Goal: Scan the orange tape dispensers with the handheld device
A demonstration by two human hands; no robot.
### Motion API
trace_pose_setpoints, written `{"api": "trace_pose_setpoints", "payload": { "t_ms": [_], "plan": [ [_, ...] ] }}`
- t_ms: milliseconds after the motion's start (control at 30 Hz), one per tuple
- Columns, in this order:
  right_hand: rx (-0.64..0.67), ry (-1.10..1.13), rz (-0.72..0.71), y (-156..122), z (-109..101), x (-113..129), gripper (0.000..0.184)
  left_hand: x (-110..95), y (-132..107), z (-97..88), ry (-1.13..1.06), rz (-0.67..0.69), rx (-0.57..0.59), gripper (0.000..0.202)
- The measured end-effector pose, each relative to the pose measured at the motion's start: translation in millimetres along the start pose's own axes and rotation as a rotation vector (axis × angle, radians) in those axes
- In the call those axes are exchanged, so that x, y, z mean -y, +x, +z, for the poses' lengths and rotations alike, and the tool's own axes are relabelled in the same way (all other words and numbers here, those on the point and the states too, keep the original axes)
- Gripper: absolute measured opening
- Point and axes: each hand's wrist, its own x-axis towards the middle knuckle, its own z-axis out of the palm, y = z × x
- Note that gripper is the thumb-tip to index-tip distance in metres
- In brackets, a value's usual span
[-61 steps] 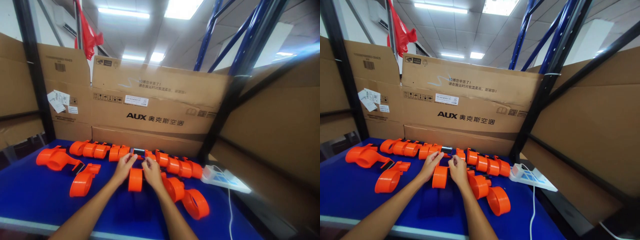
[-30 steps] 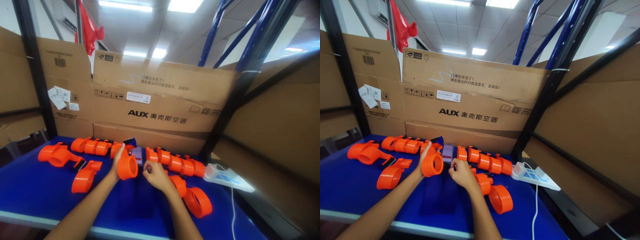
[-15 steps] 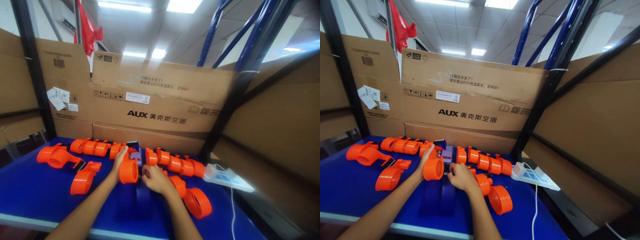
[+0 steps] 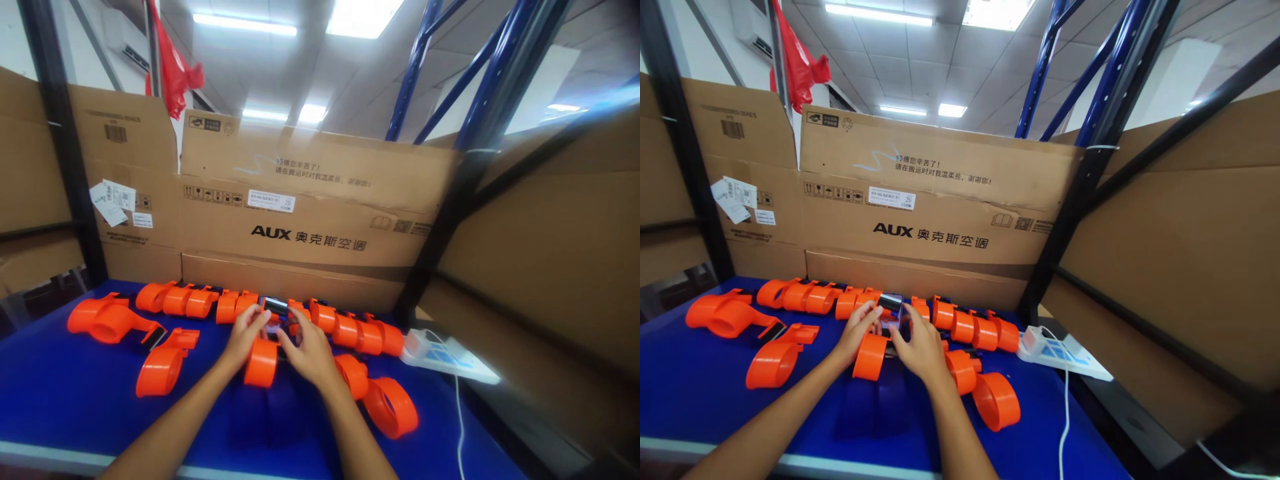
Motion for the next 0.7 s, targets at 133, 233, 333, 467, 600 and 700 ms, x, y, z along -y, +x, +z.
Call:
{"api": "trace_pose_setpoints", "payload": {
  "t_ms": [133,233,333,467,600,700],
  "plan": [
    [-0.070,-0.067,-0.009,-3.0,4.7,-1.2,0.047,1.0,-5.9,6.7,-0.066,-0.092,0.097,0.040],
    [-0.104,-0.115,-0.024,-5.8,8.7,-1.4,0.045,0.1,-9.2,9.7,-0.054,-0.112,0.114,0.042],
    [-0.105,-0.136,-0.051,-8.2,12.7,-0.2,0.043,-2.2,-9.4,10.0,-0.011,-0.101,0.098,0.042],
    [-0.087,-0.135,-0.067,-10.5,15.9,1.2,0.042,-3.8,-6.4,7.9,0.057,-0.058,0.094,0.039],
    [-0.056,-0.130,-0.079,-10.8,16.5,1.5,0.041,-5.4,-5.4,7.4,0.081,-0.055,0.095,0.035],
    [-0.028,-0.134,-0.099,-10.1,16.1,1.6,0.043,-7.9,-6.2,7.9,0.072,-0.041,0.110,0.035]
  ]
}}
